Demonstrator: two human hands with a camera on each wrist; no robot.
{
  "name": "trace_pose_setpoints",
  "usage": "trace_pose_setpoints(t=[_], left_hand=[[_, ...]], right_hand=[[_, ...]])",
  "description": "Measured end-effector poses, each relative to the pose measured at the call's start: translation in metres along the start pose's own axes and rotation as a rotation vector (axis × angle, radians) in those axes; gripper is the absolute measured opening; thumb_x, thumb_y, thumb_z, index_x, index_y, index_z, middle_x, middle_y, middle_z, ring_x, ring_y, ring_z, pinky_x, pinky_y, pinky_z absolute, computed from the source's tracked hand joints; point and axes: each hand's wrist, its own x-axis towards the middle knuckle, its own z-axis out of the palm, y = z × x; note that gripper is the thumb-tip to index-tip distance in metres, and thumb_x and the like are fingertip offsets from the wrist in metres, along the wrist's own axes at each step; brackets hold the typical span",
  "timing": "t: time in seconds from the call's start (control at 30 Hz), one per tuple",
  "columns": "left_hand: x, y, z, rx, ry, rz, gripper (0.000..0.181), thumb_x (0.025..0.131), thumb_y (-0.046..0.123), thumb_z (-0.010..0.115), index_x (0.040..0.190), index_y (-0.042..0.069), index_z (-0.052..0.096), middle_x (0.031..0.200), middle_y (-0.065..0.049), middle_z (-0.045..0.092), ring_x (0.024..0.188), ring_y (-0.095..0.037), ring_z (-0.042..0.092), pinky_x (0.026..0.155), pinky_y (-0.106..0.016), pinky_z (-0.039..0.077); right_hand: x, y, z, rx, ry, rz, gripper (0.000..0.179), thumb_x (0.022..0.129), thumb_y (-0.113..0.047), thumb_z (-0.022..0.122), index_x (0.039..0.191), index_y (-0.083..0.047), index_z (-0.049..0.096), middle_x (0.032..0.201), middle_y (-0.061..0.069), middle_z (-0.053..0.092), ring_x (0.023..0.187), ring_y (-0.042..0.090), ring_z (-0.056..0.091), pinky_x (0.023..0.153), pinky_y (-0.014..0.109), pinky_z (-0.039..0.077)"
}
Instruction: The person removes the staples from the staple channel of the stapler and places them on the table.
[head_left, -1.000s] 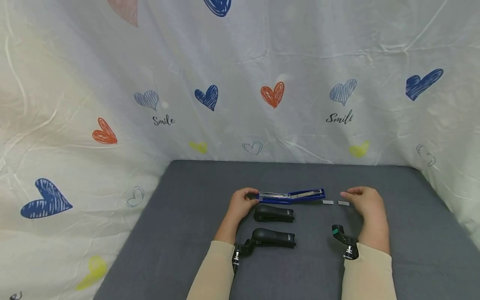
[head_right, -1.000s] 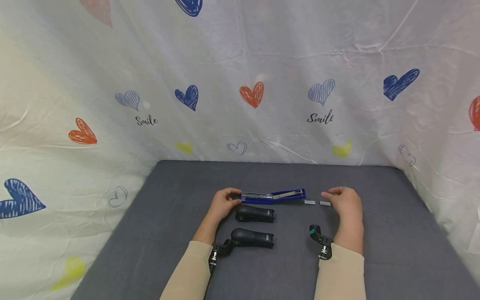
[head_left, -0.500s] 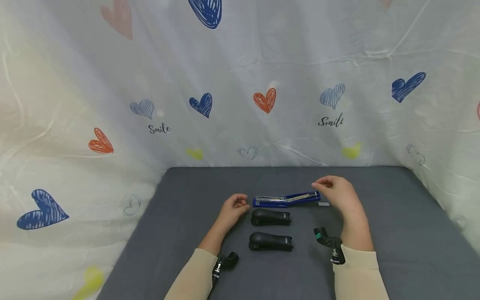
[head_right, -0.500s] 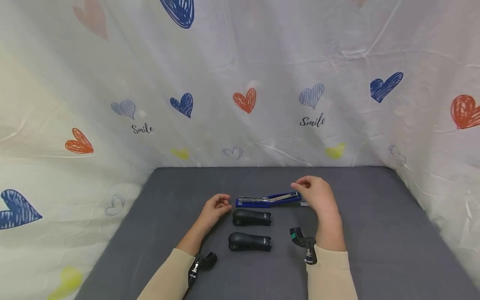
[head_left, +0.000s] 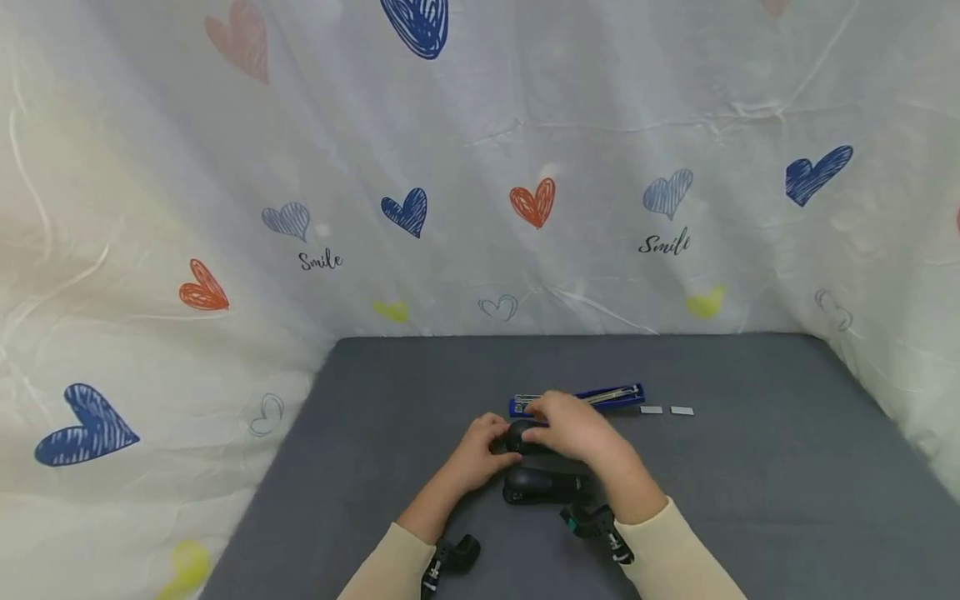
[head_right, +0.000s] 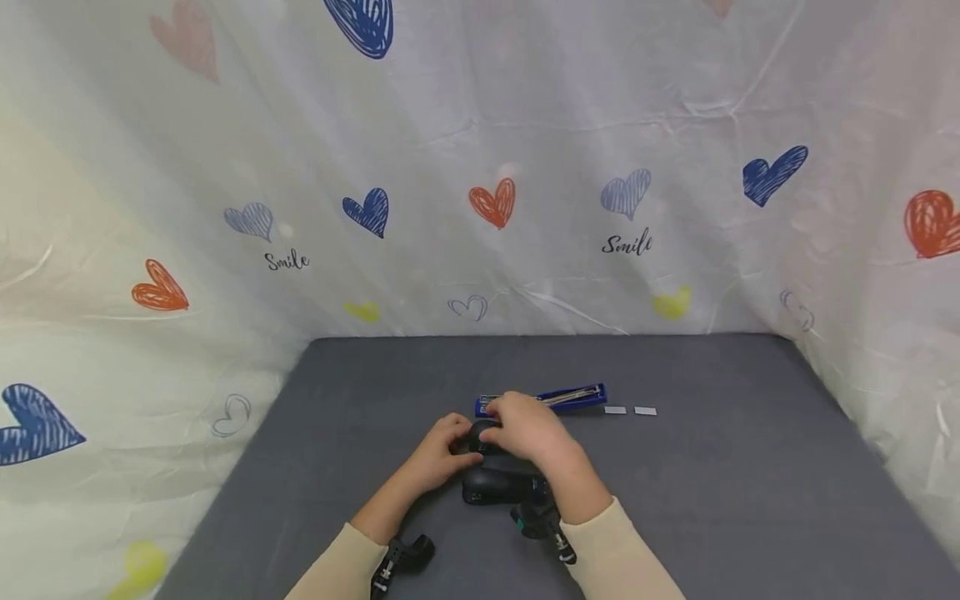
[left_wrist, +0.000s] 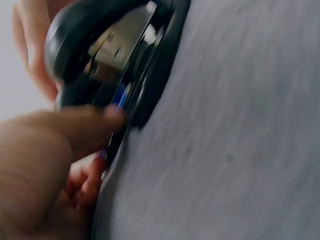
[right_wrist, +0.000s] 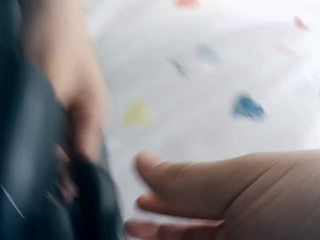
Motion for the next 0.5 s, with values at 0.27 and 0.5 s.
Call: trace_pose_setpoints(t=[0.27,0.5], left_hand=[[-0.002,0.008,0.006,0.083,0.032,-0.015,0.020,0.097,0.024,0.074,0.114,0.014,0.075,0.104,0.004,0.055,0.094,-0.015,0.045,0.081,-0.033,0.042],[-0.002,0.010,0.002,0.147,0.014,-0.013,0.023,0.098,0.020,0.072,0.120,0.012,0.072,0.105,0.003,0.053,0.092,-0.015,0.042,0.082,-0.033,0.040]], right_hand=[[0.010,-0.010,0.040,-0.111,0.015,0.000,0.030,0.085,-0.013,0.085,0.114,-0.008,0.075,0.103,0.009,0.066,0.091,0.028,0.066,0.080,0.046,0.054],[0.014,-0.001,0.029,-0.009,0.039,-0.003,0.030,0.089,-0.018,0.083,0.116,-0.011,0.073,0.111,0.007,0.070,0.100,0.029,0.066,0.086,0.049,0.052]])
